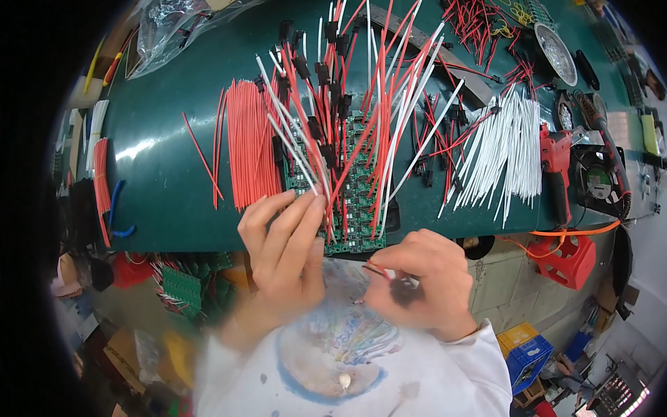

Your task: The person assembles circuit boards by threading wires through holes in the board, then soldering the wires in place with a soldering iron and solder wire.

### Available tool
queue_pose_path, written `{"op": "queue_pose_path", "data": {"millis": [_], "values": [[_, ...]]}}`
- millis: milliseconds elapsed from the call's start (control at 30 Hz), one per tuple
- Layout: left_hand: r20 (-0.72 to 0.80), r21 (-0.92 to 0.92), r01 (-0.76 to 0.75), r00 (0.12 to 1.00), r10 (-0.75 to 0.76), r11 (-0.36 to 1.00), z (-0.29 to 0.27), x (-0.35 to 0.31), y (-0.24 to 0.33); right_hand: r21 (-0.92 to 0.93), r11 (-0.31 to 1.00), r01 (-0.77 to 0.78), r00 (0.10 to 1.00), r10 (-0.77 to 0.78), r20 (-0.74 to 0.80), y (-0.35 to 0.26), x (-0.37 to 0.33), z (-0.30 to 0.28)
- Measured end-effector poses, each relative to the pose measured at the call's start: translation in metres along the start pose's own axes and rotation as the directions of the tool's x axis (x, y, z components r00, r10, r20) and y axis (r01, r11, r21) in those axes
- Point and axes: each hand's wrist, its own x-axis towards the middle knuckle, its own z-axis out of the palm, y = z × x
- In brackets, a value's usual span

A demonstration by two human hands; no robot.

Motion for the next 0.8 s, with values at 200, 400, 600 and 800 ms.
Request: {"op": "queue_pose_path", "data": {"millis": [200,400,600,800], "values": [[0.003,-0.128,0.05,0.999,-0.05,0.991,-0.002,-0.004,-0.007,-0.019,0.992,0.123,0.957,-0.114,0.268,-0.002,0.008,0.006],[-0.061,-0.214,0.041,0.997,-0.055,0.976,-0.015,-0.017,-0.023,-0.083,0.935,0.344,0.932,-0.33,0.146,-0.004,0.014,0.028],[-0.004,-0.404,-0.086,0.996,0.092,0.911,-0.038,-0.022,-0.025,-0.163,0.857,0.489,0.864,-0.449,0.226,-0.002,0.016,0.037],[-0.032,-0.321,-0.142,0.99,0.139,0.936,-0.045,-0.007,-0.031,-0.228,0.862,0.453,0.892,-0.437,0.119,-0.003,0.026,0.054]]}}
